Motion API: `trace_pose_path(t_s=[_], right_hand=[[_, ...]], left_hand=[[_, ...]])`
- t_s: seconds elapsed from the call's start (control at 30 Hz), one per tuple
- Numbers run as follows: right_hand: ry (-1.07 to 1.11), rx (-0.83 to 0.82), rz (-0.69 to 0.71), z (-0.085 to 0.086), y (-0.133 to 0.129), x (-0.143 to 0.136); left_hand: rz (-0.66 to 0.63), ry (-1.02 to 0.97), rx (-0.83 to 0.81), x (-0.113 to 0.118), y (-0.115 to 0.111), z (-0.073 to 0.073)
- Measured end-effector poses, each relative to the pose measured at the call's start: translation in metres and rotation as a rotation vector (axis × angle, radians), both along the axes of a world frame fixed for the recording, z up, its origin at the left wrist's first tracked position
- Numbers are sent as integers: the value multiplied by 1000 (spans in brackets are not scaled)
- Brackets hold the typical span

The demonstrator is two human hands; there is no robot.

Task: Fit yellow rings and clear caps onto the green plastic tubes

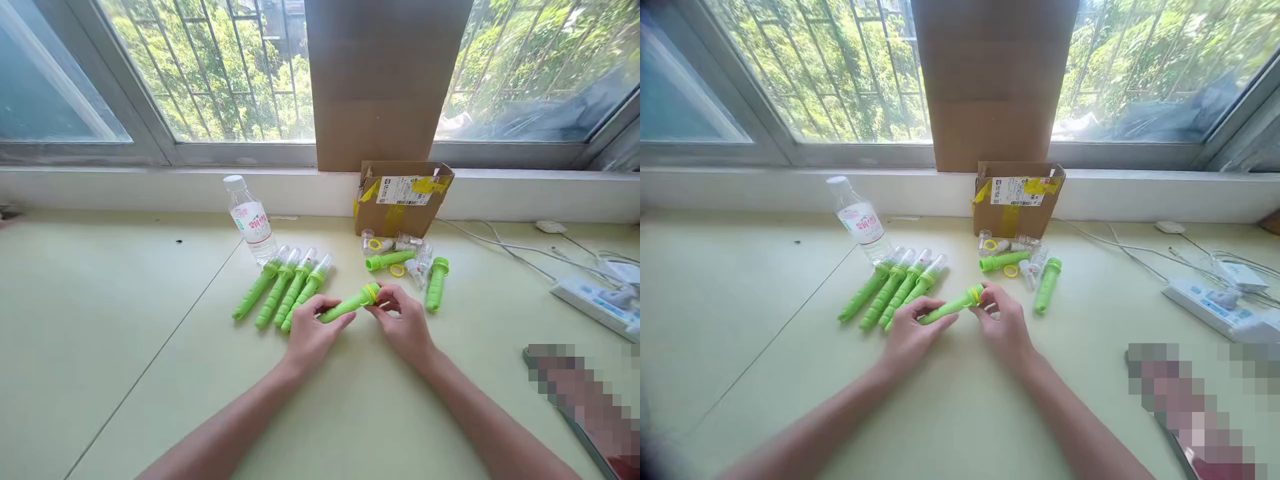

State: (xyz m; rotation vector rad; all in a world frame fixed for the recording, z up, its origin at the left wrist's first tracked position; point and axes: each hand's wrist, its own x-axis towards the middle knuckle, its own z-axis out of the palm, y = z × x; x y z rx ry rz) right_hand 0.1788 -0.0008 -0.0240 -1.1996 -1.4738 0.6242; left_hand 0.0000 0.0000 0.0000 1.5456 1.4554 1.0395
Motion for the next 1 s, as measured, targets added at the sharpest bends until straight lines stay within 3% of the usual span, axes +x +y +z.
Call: trace_pose_path(t_s=[0.4, 1.0], right_hand=[[8, -37, 43, 2, 1, 0], [-2, -8, 35, 2, 0, 2]], left_hand=[[-100, -122, -82, 0, 0, 5], [-225, -25, -47, -4, 3, 4]])
